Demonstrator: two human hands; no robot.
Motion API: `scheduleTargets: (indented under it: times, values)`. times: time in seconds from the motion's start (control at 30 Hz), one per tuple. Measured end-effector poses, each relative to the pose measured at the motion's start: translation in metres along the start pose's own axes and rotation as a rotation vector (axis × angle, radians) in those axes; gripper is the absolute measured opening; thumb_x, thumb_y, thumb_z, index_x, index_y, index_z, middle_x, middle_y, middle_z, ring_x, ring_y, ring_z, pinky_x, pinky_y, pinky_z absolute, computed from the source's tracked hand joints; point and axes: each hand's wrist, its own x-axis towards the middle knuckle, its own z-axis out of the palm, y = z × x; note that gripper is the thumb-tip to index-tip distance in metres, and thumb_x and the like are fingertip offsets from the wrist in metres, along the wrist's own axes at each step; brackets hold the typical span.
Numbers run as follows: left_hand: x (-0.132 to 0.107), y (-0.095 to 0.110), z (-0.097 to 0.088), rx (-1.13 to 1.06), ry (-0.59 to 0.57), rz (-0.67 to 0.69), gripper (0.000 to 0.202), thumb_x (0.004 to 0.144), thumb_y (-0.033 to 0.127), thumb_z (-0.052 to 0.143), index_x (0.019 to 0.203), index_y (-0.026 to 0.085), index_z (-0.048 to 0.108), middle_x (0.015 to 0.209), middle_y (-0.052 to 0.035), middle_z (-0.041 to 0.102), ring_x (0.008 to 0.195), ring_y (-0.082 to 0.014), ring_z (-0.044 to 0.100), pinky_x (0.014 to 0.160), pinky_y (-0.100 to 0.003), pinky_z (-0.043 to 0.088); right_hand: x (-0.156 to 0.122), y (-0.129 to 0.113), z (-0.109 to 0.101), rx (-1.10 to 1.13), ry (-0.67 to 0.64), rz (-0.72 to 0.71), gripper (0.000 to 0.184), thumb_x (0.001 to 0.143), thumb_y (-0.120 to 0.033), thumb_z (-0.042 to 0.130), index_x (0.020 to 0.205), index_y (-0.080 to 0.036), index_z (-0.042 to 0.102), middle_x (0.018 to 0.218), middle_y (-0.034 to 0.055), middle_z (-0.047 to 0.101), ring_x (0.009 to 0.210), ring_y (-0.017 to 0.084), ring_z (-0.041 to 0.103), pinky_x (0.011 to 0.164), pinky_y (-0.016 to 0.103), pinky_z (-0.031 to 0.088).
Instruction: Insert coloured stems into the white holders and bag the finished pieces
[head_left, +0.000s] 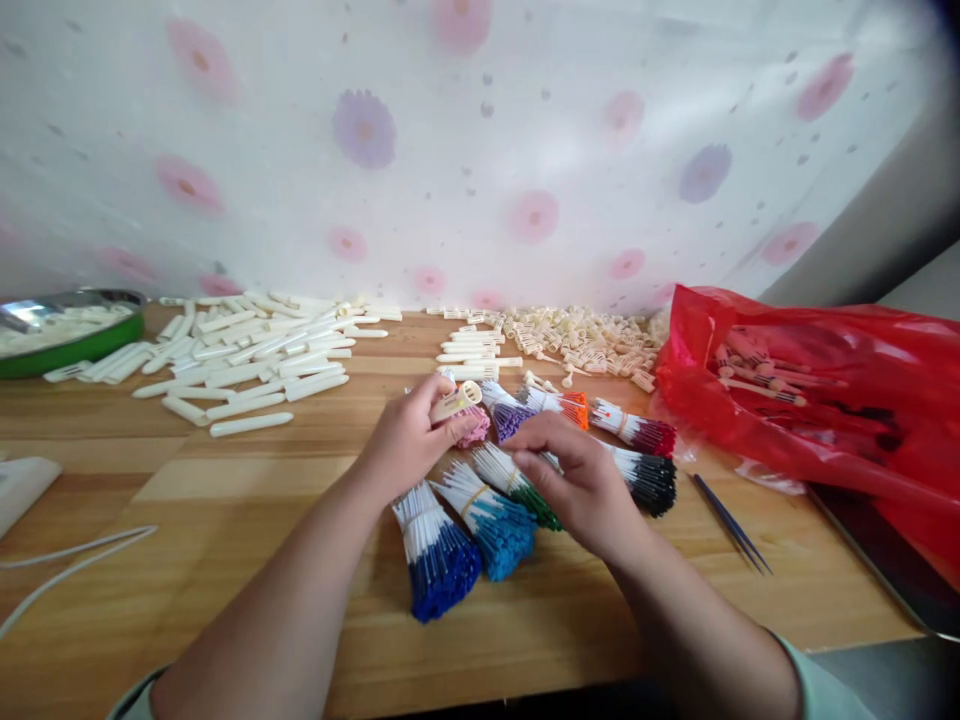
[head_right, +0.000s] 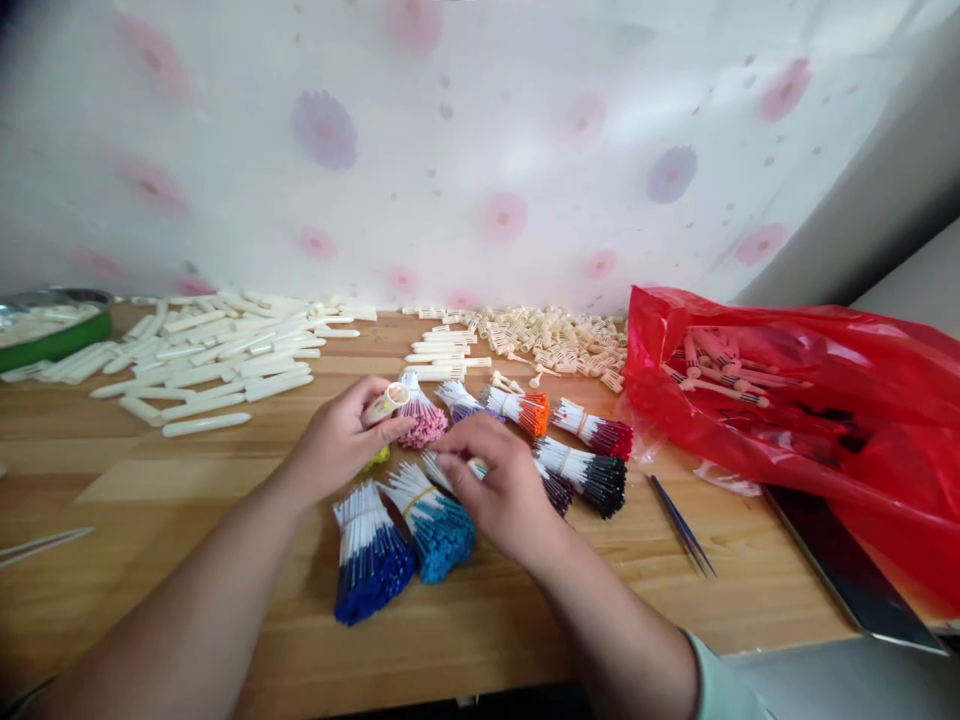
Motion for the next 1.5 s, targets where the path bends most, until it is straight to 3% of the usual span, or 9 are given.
scheduleTargets:
  times: [0.13, 0.23, 0.37, 0.53, 0.73, 1.1, 1.27, 1.4, 1.5]
  values:
    - [0.0, -0.001, -0.011, 0.077, -0.452, -0.149, 0.024, 0.074, 0.042, 0.057, 0.082, 0.02, 0.058, 0.075, 0.0003, 0.065, 0.069, -0.0182, 0.059, 0.057, -0.023, 0.04, -0.025, -0.023, 0.021, -0.408, -0.36, -0.001, 0.009, 0.085, -0.019, 0.058, 0.08, -0.018, 0.064, 0.08, 0.0035, 0.061, 0.079, 0.017, 0.054, 0.073, 0.03, 0.041]
    - [-0.004, 0.001, -0.015, 0.044, -0.688, -0.174, 0.015, 0.07, 0.035, 0.058, 0.072, 0.02, 0.058, 0.056, 0.0017, 0.062, 0.052, -0.0172, 0.059, 0.047, -0.023, 0.039, -0.038, -0.031, 0.039, -0.565, -0.392, 0.053, 0.011, 0.083, -0.03, 0.062, 0.086, -0.02, 0.065, 0.085, 0.0037, 0.063, 0.084, 0.019, 0.055, 0.076, 0.032, 0.04]
    - [-0.007, 0.0, -0.015, -0.005, -0.857, -0.186, 0.006, 0.067, 0.026, 0.056, 0.066, 0.02, 0.056, 0.048, 0.003, 0.06, 0.044, -0.0155, 0.057, 0.044, -0.022, 0.042, -0.041, -0.036, 0.054, -0.708, -0.387, 0.134, 0.016, 0.084, -0.037, 0.06, 0.088, -0.022, 0.066, 0.088, 0.0039, 0.065, 0.087, 0.021, 0.056, 0.077, 0.033, 0.039]
    - [-0.005, -0.004, -0.013, -0.018, -0.92, -0.196, 0.003, 0.064, 0.017, 0.052, 0.063, 0.02, 0.052, 0.046, 0.0027, 0.058, 0.042, -0.0152, 0.056, 0.043, -0.022, 0.045, -0.038, -0.044, 0.069, -0.932, -0.4, 0.171, 0.013, 0.085, -0.023, 0.053, 0.078, -0.019, 0.064, 0.083, 0.0048, 0.065, 0.083, 0.022, 0.058, 0.074, 0.034, 0.038]
    - [-0.005, -0.004, -0.013, 0.008, -0.932, -0.19, 0.006, 0.061, 0.013, 0.051, 0.061, 0.019, 0.051, 0.048, 0.0012, 0.06, 0.042, -0.0147, 0.057, 0.044, -0.022, 0.046, -0.035, -0.049, 0.071, -0.952, -0.425, 0.2, 0.017, 0.085, -0.034, 0.055, 0.084, -0.02, 0.065, 0.087, 0.0052, 0.067, 0.085, 0.022, 0.06, 0.072, 0.032, 0.04]
    - [-0.005, -0.008, -0.009, 0.044, -0.926, -0.155, 0.004, 0.062, 0.015, 0.055, 0.063, 0.018, 0.054, 0.057, -0.001, 0.066, 0.046, -0.0163, 0.061, 0.049, -0.025, 0.049, -0.025, -0.055, 0.084, -1.149, -0.432, 0.284, 0.014, 0.075, -0.018, 0.053, 0.074, -0.016, 0.067, 0.072, 0.0106, 0.07, 0.066, 0.025, 0.067, 0.055, 0.03, 0.046]
    - [-0.005, -0.006, -0.011, 0.037, -0.902, -0.161, 0.003, 0.063, 0.016, 0.056, 0.061, 0.018, 0.054, 0.053, -0.001, 0.064, 0.043, -0.0157, 0.059, 0.048, -0.025, 0.048, -0.024, -0.057, 0.086, -1.184, -0.392, 0.228, 0.015, 0.076, -0.016, 0.05, 0.077, -0.014, 0.065, 0.073, 0.0129, 0.07, 0.068, 0.026, 0.067, 0.058, 0.033, 0.047]
    - [-0.005, -0.01, -0.009, 0.005, -0.898, -0.197, 0.005, 0.062, 0.016, 0.057, 0.061, 0.018, 0.053, 0.049, -0.0007, 0.062, 0.042, -0.0165, 0.059, 0.049, -0.027, 0.048, -0.031, -0.061, 0.08, -1.197, -0.394, 0.265, 0.012, 0.076, -0.015, 0.05, 0.078, -0.015, 0.062, 0.072, 0.0115, 0.069, 0.065, 0.023, 0.066, 0.056, 0.029, 0.043]
    - [-0.004, -0.014, -0.007, -0.031, -0.898, -0.228, 0.006, 0.061, 0.017, 0.058, 0.062, 0.019, 0.053, 0.045, 0.0006, 0.059, 0.039, -0.0164, 0.057, 0.047, -0.026, 0.047, -0.039, -0.068, 0.06, -1.172, -0.398, 0.287, 0.011, 0.077, -0.017, 0.049, 0.076, -0.016, 0.06, 0.068, 0.0088, 0.068, 0.063, 0.021, 0.064, 0.053, 0.027, 0.038]
